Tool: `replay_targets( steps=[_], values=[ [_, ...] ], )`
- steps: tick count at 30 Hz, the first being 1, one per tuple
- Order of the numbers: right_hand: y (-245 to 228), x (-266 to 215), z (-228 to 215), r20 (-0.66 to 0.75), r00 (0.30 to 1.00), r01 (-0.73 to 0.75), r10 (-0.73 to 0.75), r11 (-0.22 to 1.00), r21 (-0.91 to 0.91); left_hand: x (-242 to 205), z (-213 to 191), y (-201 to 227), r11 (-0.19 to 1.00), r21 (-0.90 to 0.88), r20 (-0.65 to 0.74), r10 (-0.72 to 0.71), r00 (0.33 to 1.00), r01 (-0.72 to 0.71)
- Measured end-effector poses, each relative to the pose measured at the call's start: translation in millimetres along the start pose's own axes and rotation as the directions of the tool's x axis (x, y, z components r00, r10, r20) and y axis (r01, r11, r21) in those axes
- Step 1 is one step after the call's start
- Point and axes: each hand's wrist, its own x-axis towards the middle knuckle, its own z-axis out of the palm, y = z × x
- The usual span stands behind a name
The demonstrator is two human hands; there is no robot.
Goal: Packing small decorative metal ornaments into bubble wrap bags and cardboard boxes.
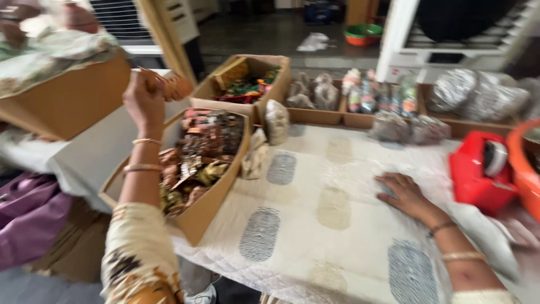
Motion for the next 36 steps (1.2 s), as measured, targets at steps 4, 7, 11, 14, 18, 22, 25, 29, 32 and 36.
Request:
replay_targets(
  steps=[4, 7, 11, 14, 18, 22, 25, 29, 32, 36],
  values=[
    [-5.9, -4.1, -7.0, -0.030, 0.999, 0.021, -0.022, 1.000, -0.020, 1.8, 2.2, 123.3, 0.842, -0.528, 0.202, -0.002, 0.979, 0.111],
    [-18.7, -3.4, -29.5, -0.021, 1.000, -0.007, 0.008, 0.999, 0.048, -17.0, 19.2, 193.6, 0.788, -0.615, 0.268, 0.204, 0.941, 0.005],
    [-38.5, -6.2, -60.1, -0.118, 0.987, -0.060, 0.113, 0.922, 0.382, -71.2, 59.1, 280.5, 0.714, -0.690, 0.444, 0.282, 0.851, 0.124],
    [-53.7, -4.5, -71.5, -0.199, 0.970, -0.008, 0.140, 0.836, 0.549, -131.9, 112.2, 317.3, 0.574, -0.634, 0.731, 0.226, 0.644, 0.518],
    [-63.5, -1.0, -74.0, -0.211, 0.972, 0.134, 0.101, 0.500, 0.856, -243.9, 225.2, 329.2, 0.135, -0.349, 0.869, 0.416, 0.267, 0.927],
    [-53.7, -0.9, -70.8, -0.287, 0.953, 0.187, 0.099, 0.552, 0.813, -306.7, 267.4, 343.6, 0.169, -0.189, 0.892, 0.442, 0.096, 0.967],
    [-36.1, 2.9, -49.9, -0.227, 0.930, -0.010, 0.288, 0.640, 0.768, -338.1, 270.2, 341.0, 0.125, -0.117, 0.862, 0.506, 0.038, 0.985],
    [-47.5, 5.8, -53.4, -0.374, 0.881, 0.020, 0.291, 0.767, 0.642, -382.3, 292.2, 328.4, -0.169, 0.126, 0.845, 0.535, -0.016, 0.977],
    [-55.9, 2.1, -51.9, -0.280, 0.859, -0.091, 0.429, 0.665, 0.741, -363.1, 262.0, 337.6, -0.306, 0.220, 0.890, 0.451, -0.062, 0.926],
    [-17.6, 2.2, -21.9, -0.233, 0.810, -0.119, 0.538, 0.541, 0.832, -342.8, 241.9, 340.6, -0.308, 0.164, 0.902, 0.431, -0.016, 0.937]
  ],
)
